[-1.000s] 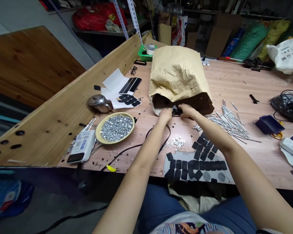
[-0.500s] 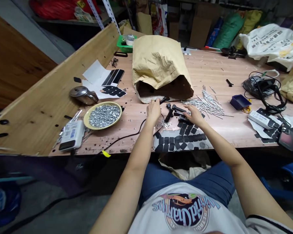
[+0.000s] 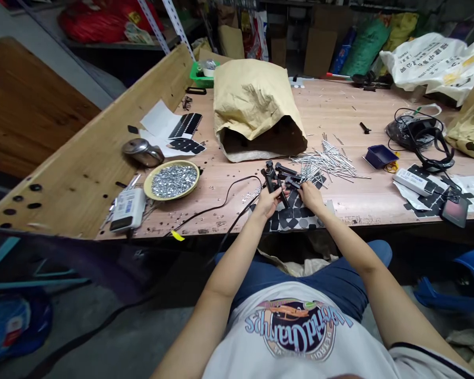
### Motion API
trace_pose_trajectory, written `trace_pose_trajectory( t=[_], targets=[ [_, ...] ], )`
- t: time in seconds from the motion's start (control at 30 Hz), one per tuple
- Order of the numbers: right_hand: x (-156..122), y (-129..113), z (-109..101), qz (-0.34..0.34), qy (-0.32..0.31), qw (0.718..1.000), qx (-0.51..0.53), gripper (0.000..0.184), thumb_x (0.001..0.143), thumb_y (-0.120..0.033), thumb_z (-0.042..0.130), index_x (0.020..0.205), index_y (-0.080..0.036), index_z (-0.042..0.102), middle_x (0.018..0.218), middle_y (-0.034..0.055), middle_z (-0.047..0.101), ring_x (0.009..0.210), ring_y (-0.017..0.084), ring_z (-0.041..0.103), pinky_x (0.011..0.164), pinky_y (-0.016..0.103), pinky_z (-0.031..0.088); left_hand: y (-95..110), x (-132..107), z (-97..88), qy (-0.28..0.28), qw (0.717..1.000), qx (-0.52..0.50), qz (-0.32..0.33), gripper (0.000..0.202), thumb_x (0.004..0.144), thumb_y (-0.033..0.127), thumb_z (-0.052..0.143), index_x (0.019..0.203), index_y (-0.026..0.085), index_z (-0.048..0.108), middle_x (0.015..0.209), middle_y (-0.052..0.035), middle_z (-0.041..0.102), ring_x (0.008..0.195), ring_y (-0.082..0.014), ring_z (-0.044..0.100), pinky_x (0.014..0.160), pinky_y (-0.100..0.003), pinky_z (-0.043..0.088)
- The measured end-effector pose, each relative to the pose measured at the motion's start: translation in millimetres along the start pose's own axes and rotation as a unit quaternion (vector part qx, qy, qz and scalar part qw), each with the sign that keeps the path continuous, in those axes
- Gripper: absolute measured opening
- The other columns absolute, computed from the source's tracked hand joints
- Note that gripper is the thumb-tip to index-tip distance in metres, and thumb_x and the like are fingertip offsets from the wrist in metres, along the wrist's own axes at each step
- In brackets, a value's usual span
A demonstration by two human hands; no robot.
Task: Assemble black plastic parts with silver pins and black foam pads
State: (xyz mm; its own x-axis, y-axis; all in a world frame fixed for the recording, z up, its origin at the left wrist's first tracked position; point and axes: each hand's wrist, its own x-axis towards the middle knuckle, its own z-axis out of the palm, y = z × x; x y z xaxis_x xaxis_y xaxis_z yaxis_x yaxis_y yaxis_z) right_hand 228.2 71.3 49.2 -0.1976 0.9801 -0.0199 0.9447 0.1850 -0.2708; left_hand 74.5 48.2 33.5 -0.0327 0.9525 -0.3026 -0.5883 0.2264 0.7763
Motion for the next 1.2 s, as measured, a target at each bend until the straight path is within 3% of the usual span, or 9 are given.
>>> trace_pose_trajectory(
  t=[0.17, 0.37, 0.5, 0.6, 0.7, 0.83, 0.9, 1.07, 1.2],
  targets=[
    [-24, -9, 14, -0.051, 0.051, 0.98, 0.188, 0.027, 0.09, -0.027, 0.044, 0.109, -0.015, 0.059, 0.1, 0.0097, 0.064, 0.087, 0.02, 0.061, 0.078, 0.033, 0.05, -27, -8, 3.7, 0.025, 0.995, -0.046, 0.088, 0.04, 0.065, 0.014, 0.074, 0.101, 0.022, 0.058, 0.084, 0.0008, 0.068, 0.085, -0.0156, 0.068, 0.084, -0.031, 0.053],
    [-51, -12, 42, -0.097, 0.129, 0.969, 0.187, 0.045, 0.089, -0.031, 0.042, 0.131, -0.015, 0.048, 0.109, 0.0149, 0.063, 0.101, 0.028, 0.06, 0.088, 0.045, 0.05, -47, -17, 14.8, 0.041, 0.99, -0.036, 0.13, 0.037, 0.066, 0.022, 0.075, 0.101, 0.022, 0.059, 0.107, -0.003, 0.066, 0.11, -0.0183, 0.06, 0.096, -0.031, 0.045],
    [-50, -8, 52, -0.101, 0.161, 0.954, 0.23, 0.051, 0.091, -0.029, 0.035, 0.14, -0.015, 0.036, 0.121, 0.0153, 0.06, 0.111, 0.027, 0.057, 0.092, 0.045, 0.049, -54, -29, 23.4, 0.032, 0.993, -0.02, 0.109, 0.034, 0.072, 0.03, 0.072, 0.103, 0.023, 0.062, 0.112, -0.0035, 0.066, 0.118, -0.019, 0.055, 0.1, -0.03, 0.042],
    [-50, -6, 52, -0.102, 0.214, 0.942, 0.238, 0.049, 0.094, -0.029, 0.028, 0.14, -0.015, 0.038, 0.119, 0.0154, 0.061, 0.111, 0.025, 0.058, 0.093, 0.043, 0.049, -53, -38, 26.8, 0.01, 0.998, -0.028, 0.055, 0.034, 0.069, 0.032, 0.073, 0.101, 0.022, 0.065, 0.106, -0.0037, 0.069, 0.114, -0.0215, 0.058, 0.097, -0.033, 0.046],
    [-55, -8, 50, -0.157, 0.231, 0.937, 0.209, 0.047, 0.095, -0.027, 0.026, 0.137, -0.014, 0.043, 0.114, 0.0157, 0.063, 0.106, 0.025, 0.059, 0.092, 0.043, 0.048, -45, -40, 26.7, -0.01, 0.997, -0.064, 0.035, 0.034, 0.062, 0.029, 0.077, 0.093, 0.017, 0.068, 0.099, -0.006, 0.071, 0.112, -0.024, 0.06, 0.097, -0.035, 0.046],
    [-56, -7, 43, -0.289, 0.17, 0.932, 0.139, 0.045, 0.093, -0.03, 0.034, 0.13, -0.011, 0.05, 0.116, 0.016, 0.062, 0.106, 0.025, 0.055, 0.093, 0.044, 0.047, -30, -31, 19.3, 0.056, 0.993, -0.098, 0.036, 0.03, 0.051, 0.023, 0.081, 0.076, 0.014, 0.068, 0.078, -0.0052, 0.073, 0.093, -0.023, 0.068, 0.092, -0.037, 0.049],
    [-42, -3, 32, -0.31, 0.121, 0.938, 0.1, 0.042, 0.093, -0.029, 0.035, 0.126, -0.012, 0.053, 0.118, 0.0148, 0.061, 0.106, 0.024, 0.054, 0.093, 0.043, 0.046, -24, -26, 13.3, 0.105, 0.989, -0.089, 0.064, 0.03, 0.048, 0.024, 0.083, 0.071, 0.014, 0.067, 0.069, -0.003, 0.071, 0.08, -0.021, 0.07, 0.086, -0.037, 0.052],
    [31, -5, -2, -0.157, 0.053, 0.984, -0.067, 0.045, 0.089, -0.014, 0.034, 0.132, -0.005, 0.045, 0.128, 0.0197, 0.054, 0.114, 0.027, 0.047, 0.093, 0.042, 0.039, -17, -25, 4.4, 0.102, 0.986, -0.003, 0.129, 0.029, 0.047, 0.028, 0.083, 0.068, 0.015, 0.068, 0.071, -0.0038, 0.072, 0.066, -0.0196, 0.069, 0.079, -0.037, 0.054],
    [75, -16, -13, -0.154, -0.027, 0.974, -0.165, 0.044, 0.084, -0.009, 0.041, 0.127, -0.002, 0.048, 0.12, 0.0215, 0.059, 0.114, 0.029, 0.045, 0.092, 0.04, 0.035, -18, -28, 2.9, 0.084, 0.985, 0.054, 0.14, 0.028, 0.05, 0.028, 0.082, 0.071, 0.016, 0.07, 0.076, -0.0051, 0.073, 0.069, -0.0203, 0.07, 0.084, -0.038, 0.053]
  ],
)
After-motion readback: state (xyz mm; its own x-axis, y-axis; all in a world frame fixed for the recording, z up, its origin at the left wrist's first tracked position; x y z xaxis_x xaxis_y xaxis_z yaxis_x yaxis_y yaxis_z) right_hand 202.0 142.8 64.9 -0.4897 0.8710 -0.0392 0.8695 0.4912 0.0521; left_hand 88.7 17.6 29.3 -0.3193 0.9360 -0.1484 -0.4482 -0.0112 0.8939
